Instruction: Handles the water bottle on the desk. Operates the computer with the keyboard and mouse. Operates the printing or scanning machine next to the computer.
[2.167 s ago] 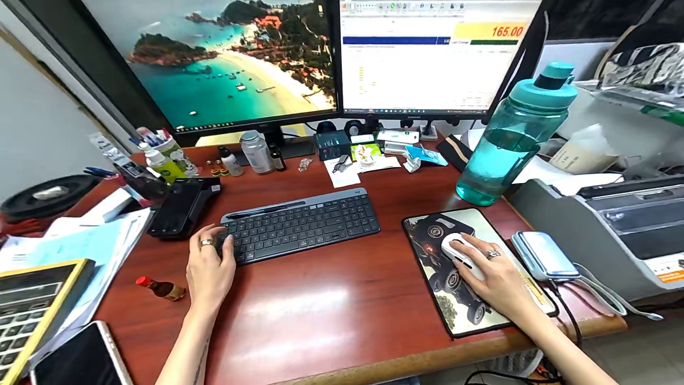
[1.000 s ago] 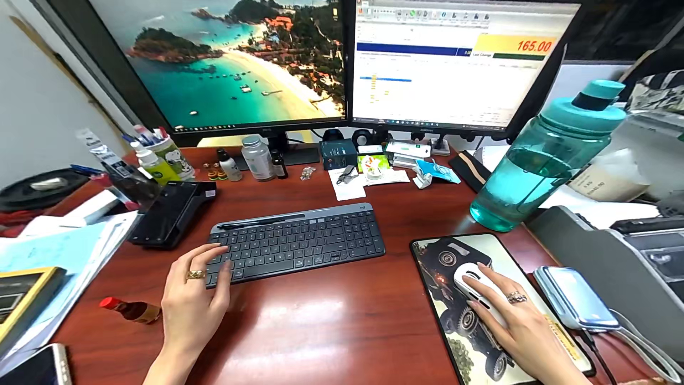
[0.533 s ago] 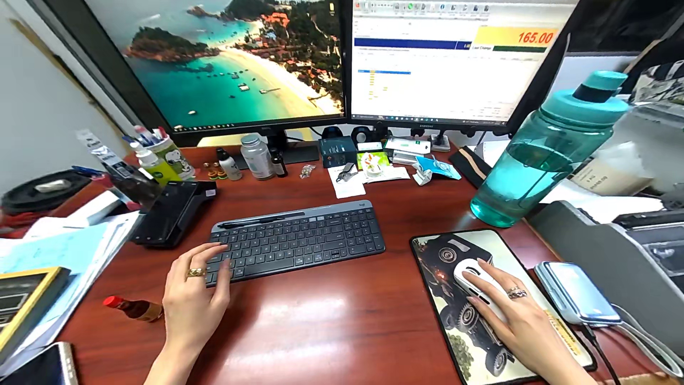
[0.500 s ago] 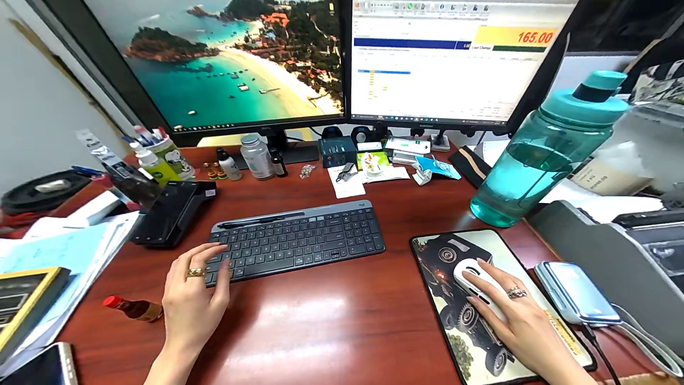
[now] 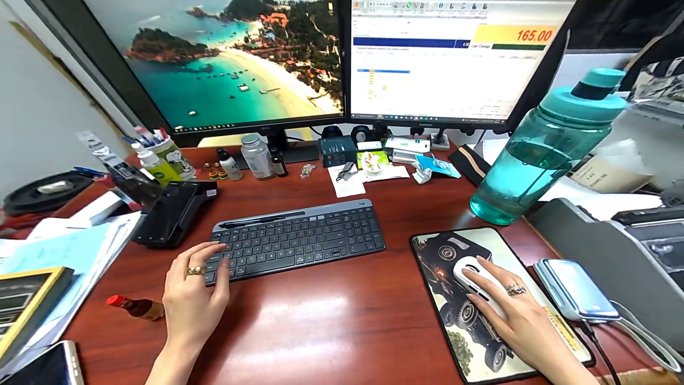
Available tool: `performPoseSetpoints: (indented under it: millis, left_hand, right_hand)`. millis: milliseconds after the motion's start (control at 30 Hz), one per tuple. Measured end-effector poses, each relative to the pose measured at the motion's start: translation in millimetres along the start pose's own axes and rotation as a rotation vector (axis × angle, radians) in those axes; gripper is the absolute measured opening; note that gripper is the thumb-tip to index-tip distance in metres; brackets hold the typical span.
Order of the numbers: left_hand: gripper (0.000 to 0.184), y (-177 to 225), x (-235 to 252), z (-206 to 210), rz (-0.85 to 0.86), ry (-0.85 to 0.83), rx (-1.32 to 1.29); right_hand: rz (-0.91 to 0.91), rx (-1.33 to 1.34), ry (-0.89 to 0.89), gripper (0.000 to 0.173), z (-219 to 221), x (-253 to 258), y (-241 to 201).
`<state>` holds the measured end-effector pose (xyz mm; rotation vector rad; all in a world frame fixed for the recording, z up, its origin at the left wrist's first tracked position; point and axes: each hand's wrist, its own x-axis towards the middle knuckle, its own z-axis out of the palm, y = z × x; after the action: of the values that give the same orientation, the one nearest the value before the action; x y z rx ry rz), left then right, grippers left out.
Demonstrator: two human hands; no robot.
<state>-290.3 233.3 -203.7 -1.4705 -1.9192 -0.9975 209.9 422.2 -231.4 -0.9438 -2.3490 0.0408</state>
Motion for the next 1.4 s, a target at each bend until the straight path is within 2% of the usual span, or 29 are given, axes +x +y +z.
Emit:
performPoseSetpoints:
  millis: [467, 1400]
  left_hand:
    - [0.024, 3.3, 1.6, -1.7, 0.041, 0.057, -0.014]
    - [0.03, 2.2, -0.6, -1.4, 0.078, 0.052, 0.035]
  right_hand:
    - [-0.006, 0.002, 0.01, 0.042, 0.4, 1.1, 0.1]
    - [-0.01, -0.004, 0.012, 0.042, 0.0, 1.1, -0.3]
